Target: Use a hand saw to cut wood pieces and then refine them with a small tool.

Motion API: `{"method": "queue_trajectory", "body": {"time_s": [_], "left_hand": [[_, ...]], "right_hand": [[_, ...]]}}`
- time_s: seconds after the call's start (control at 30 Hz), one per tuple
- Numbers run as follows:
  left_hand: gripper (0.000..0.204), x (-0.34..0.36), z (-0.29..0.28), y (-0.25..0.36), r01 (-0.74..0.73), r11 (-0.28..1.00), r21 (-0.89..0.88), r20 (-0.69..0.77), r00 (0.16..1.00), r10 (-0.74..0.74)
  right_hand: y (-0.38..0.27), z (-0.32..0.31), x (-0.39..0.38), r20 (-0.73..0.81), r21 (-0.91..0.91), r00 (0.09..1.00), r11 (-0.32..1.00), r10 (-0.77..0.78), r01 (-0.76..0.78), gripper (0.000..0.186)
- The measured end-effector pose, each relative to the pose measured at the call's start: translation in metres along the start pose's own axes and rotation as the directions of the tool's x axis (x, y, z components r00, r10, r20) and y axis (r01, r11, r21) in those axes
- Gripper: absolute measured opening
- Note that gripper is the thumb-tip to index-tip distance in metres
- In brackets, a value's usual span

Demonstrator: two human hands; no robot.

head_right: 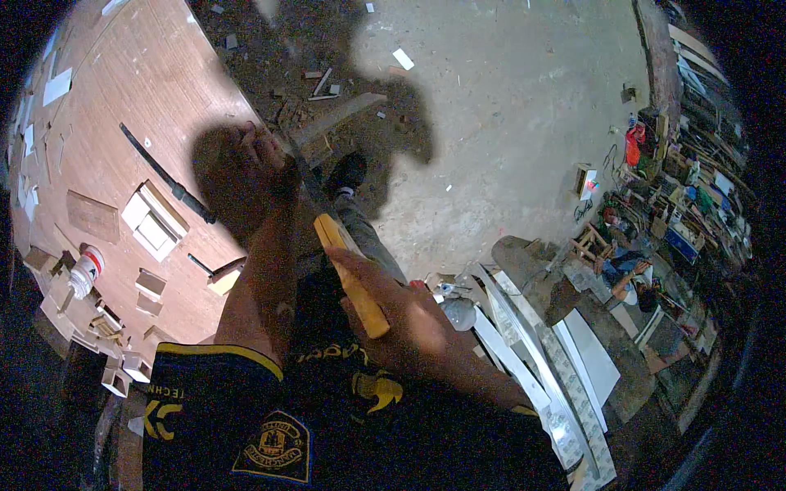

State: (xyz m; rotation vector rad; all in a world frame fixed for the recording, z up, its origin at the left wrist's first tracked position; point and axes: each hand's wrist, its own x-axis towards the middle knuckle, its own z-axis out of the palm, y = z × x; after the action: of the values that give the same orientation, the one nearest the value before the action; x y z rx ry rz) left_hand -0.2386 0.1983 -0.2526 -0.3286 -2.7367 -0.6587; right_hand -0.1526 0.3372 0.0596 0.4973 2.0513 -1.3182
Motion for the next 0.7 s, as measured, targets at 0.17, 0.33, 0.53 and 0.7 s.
{"method": "queue_trajectory", "body": {"time_s": [0.17,0.33,0.53,0.7], "left_hand": [[0.080,-0.019,0.018,-0.010,0.135,0.979,-0.153,0.061,0.990,-0.127],[0.080,-0.005,0.009,-0.009,0.034,0.998,-0.057,-0.034,0.999,-0.036],[0.073,0.001,0.002,-0.012,-0.159,0.982,0.097,0.087,0.985,0.151],[0.066,-0.003,0.013,-0.005,-0.108,0.993,0.045,0.072,0.992,0.105]], "right_hand": [[-0.013,-0.006,0.005,0.103,0.058,0.967,0.969,0.235,-0.242,0.055],[-0.008,-0.013,0.003,0.208,0.064,0.949,0.965,0.237,-0.255,0.055],[0.006,-0.012,0.000,0.074,0.040,0.992,0.994,0.099,-0.102,0.052],[0.022,-0.005,0.009,0.033,0.052,0.996,0.995,0.082,-0.084,0.049]]}}
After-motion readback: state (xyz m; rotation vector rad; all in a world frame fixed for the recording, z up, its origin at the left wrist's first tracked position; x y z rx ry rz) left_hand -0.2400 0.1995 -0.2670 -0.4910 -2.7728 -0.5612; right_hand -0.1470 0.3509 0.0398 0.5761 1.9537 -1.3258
